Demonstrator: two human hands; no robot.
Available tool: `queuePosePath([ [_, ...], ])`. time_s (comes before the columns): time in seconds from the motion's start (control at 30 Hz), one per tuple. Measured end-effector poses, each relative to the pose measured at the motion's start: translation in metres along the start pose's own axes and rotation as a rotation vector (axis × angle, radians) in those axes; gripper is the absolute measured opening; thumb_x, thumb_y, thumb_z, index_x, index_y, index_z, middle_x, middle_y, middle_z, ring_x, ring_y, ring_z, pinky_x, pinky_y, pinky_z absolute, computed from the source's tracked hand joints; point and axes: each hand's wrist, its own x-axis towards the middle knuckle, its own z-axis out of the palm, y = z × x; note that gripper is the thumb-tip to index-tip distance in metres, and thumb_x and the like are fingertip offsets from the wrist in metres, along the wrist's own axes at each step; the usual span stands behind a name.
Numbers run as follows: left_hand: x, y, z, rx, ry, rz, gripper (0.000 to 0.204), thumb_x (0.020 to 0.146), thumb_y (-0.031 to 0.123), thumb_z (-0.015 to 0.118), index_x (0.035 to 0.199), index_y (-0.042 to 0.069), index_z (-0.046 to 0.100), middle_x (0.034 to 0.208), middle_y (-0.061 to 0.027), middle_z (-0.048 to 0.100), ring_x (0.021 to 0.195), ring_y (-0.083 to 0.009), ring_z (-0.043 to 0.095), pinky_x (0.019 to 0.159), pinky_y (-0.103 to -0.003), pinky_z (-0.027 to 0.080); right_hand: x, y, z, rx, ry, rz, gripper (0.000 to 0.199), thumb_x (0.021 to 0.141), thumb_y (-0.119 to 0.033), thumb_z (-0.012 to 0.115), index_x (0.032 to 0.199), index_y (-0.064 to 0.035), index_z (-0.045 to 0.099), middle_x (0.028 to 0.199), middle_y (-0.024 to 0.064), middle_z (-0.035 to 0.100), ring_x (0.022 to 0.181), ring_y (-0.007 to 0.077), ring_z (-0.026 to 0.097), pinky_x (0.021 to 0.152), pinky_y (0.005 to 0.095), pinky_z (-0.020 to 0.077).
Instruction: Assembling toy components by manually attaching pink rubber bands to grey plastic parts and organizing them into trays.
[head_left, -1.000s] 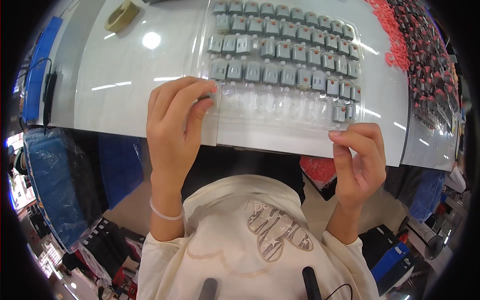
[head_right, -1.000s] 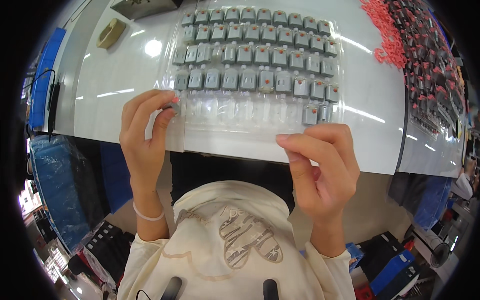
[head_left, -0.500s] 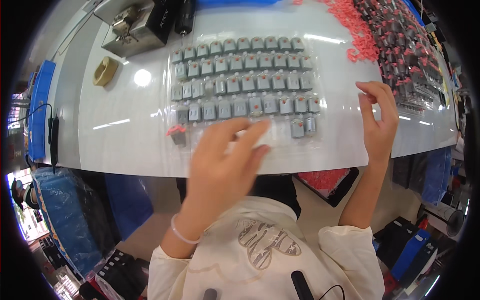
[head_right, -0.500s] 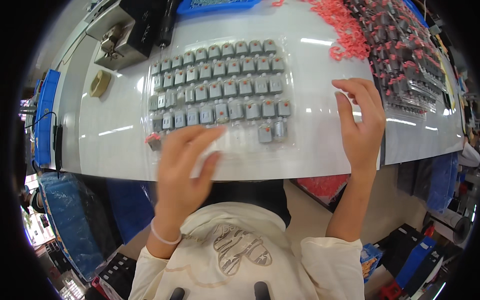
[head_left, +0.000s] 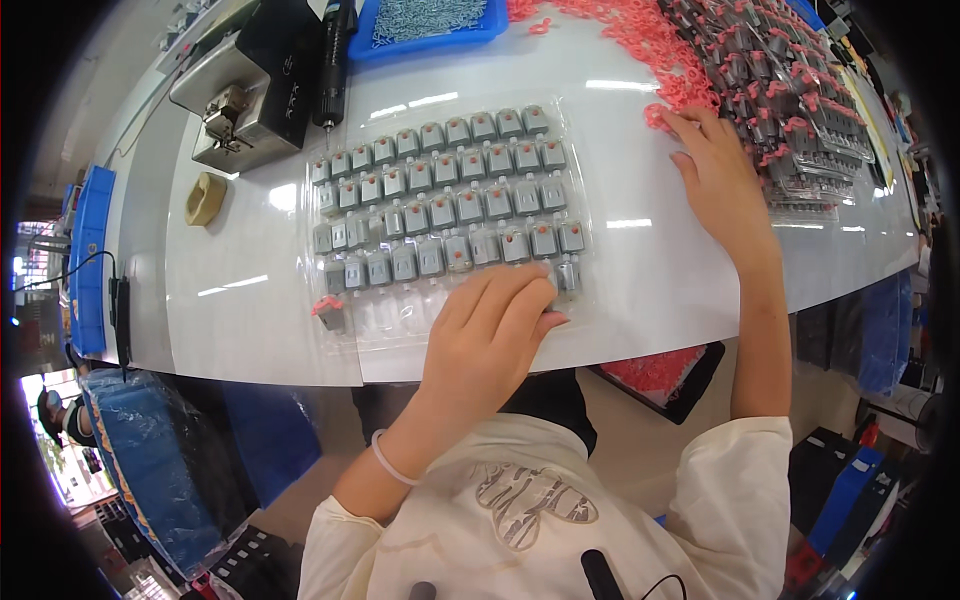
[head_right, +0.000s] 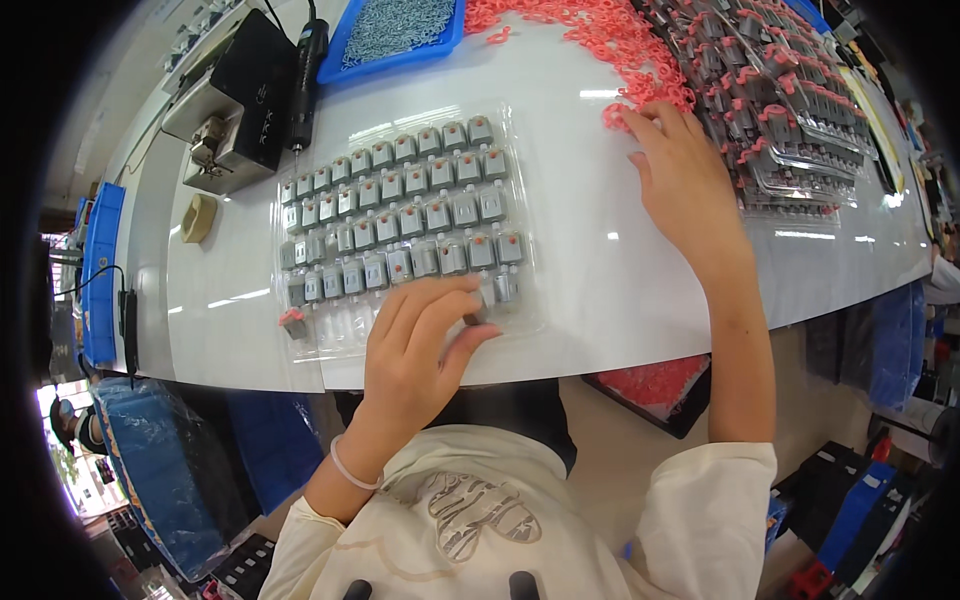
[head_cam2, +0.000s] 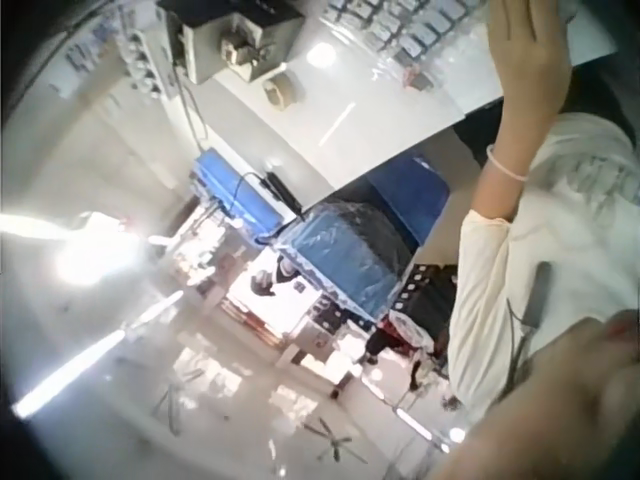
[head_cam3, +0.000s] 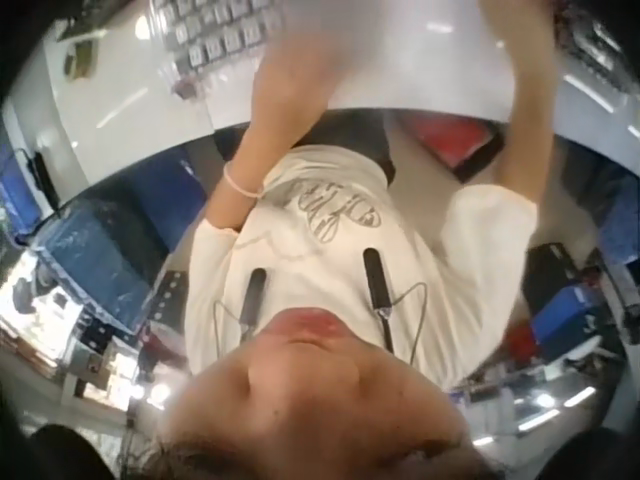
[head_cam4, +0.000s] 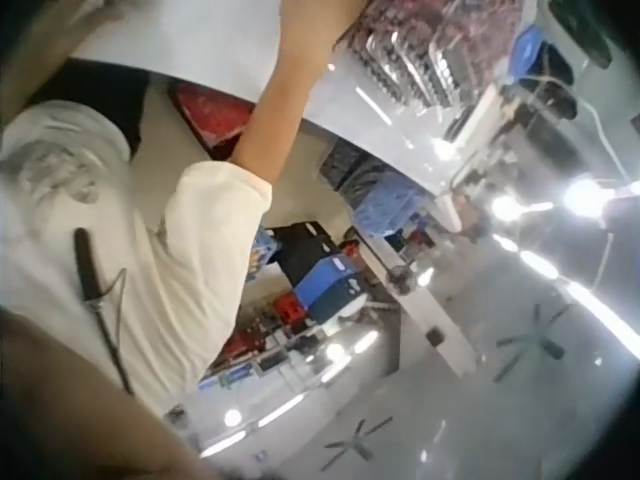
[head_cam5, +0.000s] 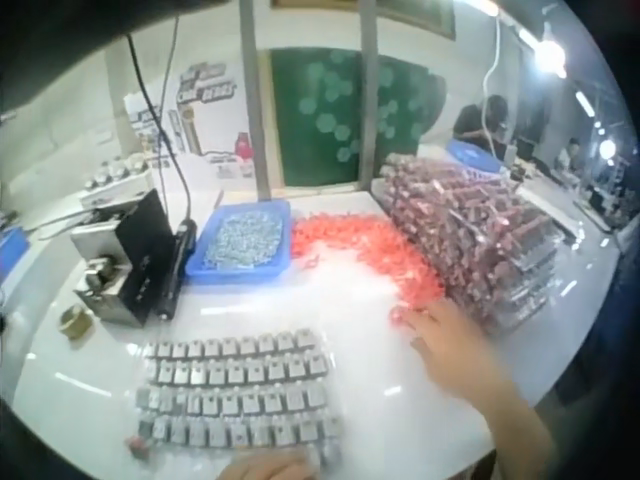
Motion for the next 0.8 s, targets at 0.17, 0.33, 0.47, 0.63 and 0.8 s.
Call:
queuePosePath([
  [0.17,-0.010,0.026,-0.021,-0.893,0.212,-0.591,0.037,0.090,0.021,0.061,0.116,-0.003,0.050,0.120,-0.0192,0.057,0.091,-0.0284,0.063,0.072,-0.027,0.053,0.008,-0.002,0.001,0.002,-0.040,-0.025,0.023,0.083,-0.007,0.060,0.105,-0.0046,0.059,0.100,0.0081,0.056,0.096,0.0282,0.054,0.084,0.0371,0.0440],
  [0.33,-0.035,0.025,-0.048,-1.201,0.159,-0.726,0.047,0.082,0.028,0.072,0.115,0.002,0.051,0.114,-0.0161,0.056,0.080,-0.0213,0.062,0.068,-0.027,0.053,-0.002,-0.001,-0.008,0.006,-0.073,-0.006,0.010,0.082,-0.010,0.062,0.089,-0.0034,0.060,0.088,0.0070,0.058,0.087,0.0252,0.056,0.075,0.0331,0.0444],
  [0.47,-0.068,0.020,-0.052,-1.328,0.198,-0.503,0.032,0.078,-0.008,0.065,0.109,-0.002,0.057,0.110,-0.0148,0.056,0.094,-0.0225,0.062,0.080,-0.031,0.054,-0.012,-0.050,-0.052,0.429,-0.149,0.068,0.006,0.079,-0.005,0.059,0.083,0.0000,0.058,0.080,0.0069,0.060,0.073,0.0190,0.056,0.069,0.0285,0.0436],
  [0.63,-0.061,0.035,-0.058,-1.258,0.265,-0.898,0.047,0.076,0.026,0.077,0.109,0.000,0.056,0.094,-0.0093,0.060,0.079,-0.0188,0.062,0.064,-0.025,0.049,-0.045,-0.123,-0.072,1.025,-0.553,-0.006,0.015,0.065,-0.003,0.063,0.079,0.0009,0.063,0.077,0.0092,0.063,0.069,0.0147,0.058,0.063,0.0253,0.0447],
  [0.8,-0.079,0.028,-0.052,-1.280,0.220,-0.624,0.034,0.078,-0.012,0.065,0.111,-0.006,0.058,0.108,-0.0146,0.060,0.097,-0.0206,0.061,0.084,-0.031,0.051,-0.050,-0.167,-0.052,1.186,-0.604,-0.009,0.015,0.065,0.004,0.064,0.080,0.0018,0.066,0.075,0.0094,0.064,0.066,0.0158,0.060,0.058,0.0244,0.0459],
])
